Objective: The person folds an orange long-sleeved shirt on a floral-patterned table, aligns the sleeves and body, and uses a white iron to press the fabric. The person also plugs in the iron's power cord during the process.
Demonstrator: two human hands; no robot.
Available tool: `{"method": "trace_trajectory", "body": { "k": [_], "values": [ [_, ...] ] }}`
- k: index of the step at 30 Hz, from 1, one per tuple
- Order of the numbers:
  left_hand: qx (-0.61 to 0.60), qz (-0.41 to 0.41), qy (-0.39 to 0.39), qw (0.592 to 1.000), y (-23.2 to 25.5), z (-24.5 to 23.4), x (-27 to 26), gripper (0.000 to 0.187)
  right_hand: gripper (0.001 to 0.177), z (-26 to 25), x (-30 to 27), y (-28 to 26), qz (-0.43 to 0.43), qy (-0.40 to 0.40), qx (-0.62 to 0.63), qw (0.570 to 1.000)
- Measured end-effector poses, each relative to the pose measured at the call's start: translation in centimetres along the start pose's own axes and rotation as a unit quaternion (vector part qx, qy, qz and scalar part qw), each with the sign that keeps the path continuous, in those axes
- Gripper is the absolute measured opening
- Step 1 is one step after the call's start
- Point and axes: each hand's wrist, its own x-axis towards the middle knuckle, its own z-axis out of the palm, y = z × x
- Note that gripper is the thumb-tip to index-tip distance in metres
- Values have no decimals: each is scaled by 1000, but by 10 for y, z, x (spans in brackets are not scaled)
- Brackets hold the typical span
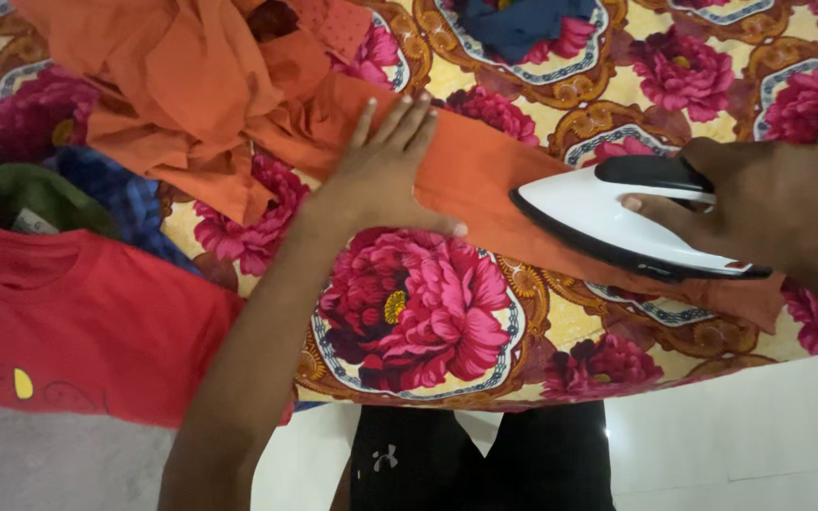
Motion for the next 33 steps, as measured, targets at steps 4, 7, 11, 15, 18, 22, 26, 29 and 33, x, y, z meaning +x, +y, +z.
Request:
{"method": "trace_trajectory", "body": {
  "k": [4,7,11,15,18,22,26,29,33],
  "values": [
    [5,-27,-8,1000,-16,-9,-5,156,63,0,4,-6,-43,32,-14,998],
    [8,-57,-24,998,-25,-17,-7,159,65,1,10,-15,-36,55,-49,997],
    [3,-71,-21,997,-33,-24,-10,160,61,3,26,-26,-30,51,-53,997],
    [-22,-90,-23,995,-43,-24,-12,159,60,-7,49,-45,-55,76,-64,994],
    [-50,-78,12,996,-54,-19,-11,159,59,-9,68,-62,-66,95,-49,992],
    [-71,-67,108,989,-69,-16,-6,120,59,-9,86,-77,-76,120,-30,989],
    [-77,-29,238,968,-74,-21,-8,67,60,-9,106,-92,-84,159,-44,983],
    [-91,-61,242,964,-73,-33,-9,43,61,-11,117,-102,-86,172,-68,979],
    [-49,-87,266,959,-76,-39,-13,46,61,-14,133,-115,-78,179,-29,980]
  ]
}}
